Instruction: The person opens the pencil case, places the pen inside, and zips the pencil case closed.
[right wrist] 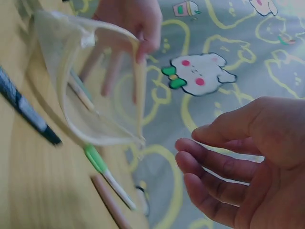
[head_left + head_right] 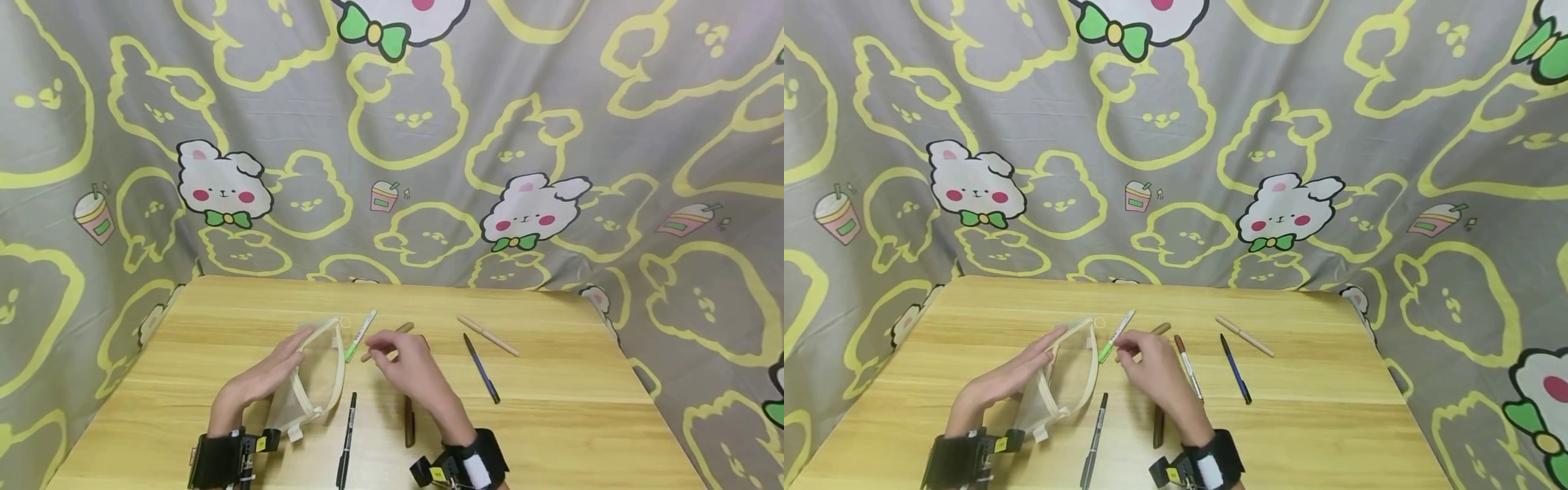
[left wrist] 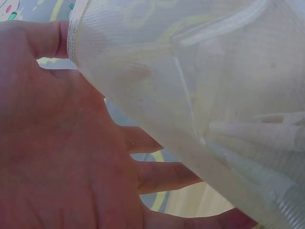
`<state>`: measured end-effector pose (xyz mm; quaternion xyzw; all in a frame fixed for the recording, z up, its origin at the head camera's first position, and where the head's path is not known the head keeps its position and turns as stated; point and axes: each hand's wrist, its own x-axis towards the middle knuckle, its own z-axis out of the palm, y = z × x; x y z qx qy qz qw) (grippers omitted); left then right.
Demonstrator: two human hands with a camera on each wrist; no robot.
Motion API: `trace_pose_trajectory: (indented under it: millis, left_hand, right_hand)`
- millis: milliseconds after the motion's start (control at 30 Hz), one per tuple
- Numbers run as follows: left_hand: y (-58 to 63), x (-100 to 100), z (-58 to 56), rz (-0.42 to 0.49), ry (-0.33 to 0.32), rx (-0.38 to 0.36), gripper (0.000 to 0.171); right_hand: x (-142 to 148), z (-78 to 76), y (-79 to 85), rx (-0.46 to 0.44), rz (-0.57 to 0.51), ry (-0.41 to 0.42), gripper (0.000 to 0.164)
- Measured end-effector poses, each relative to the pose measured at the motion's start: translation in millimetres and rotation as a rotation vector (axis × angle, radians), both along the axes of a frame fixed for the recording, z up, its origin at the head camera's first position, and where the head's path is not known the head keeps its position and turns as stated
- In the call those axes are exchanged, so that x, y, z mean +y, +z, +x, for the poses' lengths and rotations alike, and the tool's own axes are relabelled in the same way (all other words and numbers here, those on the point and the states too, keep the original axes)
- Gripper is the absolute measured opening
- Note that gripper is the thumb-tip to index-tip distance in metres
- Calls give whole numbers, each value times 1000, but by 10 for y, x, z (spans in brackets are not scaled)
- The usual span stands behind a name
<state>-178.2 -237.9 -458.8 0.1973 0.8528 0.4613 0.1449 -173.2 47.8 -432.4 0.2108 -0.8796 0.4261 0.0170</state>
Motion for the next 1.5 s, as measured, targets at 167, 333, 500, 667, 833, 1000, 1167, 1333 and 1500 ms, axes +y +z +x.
trace_pose_trajectory:
  millis: [167,333,500,667,833,1000,1167,1333,1500]
  left_hand:
    - [7,8,7,0,-21,12,59]
    - [-6,11,10,-18,-6,4,59]
    - [4,21,12,-20,7,-9,59]
    - [13,16,9,-20,0,-3,59]
    - [29,16,13,-10,-9,-2,59]
    - [21,12,19,-1,-18,6,58]
    - [22,-11,36,0,-14,12,58]
    - [16,-22,40,19,-25,5,58]
    - [15,-18,32,15,-23,3,58]
  right_hand:
    - [270,20,23,145,-8,-110,17]
    - [526,-40,-4,282,-27,-176,18]
    - [772,-145,-80,386,17,-259,25]
    - [1061,-262,-184,465,9,-376,37]
    - [1372,-334,-290,428,10,-467,41]
    - [1638,-368,-401,234,54,-487,45]
    - [1782,-394,-507,72,109,-489,44]
    - [1863,-414,-635,31,162,-474,39]
    - [1918,-418,-744,58,208,-468,34]
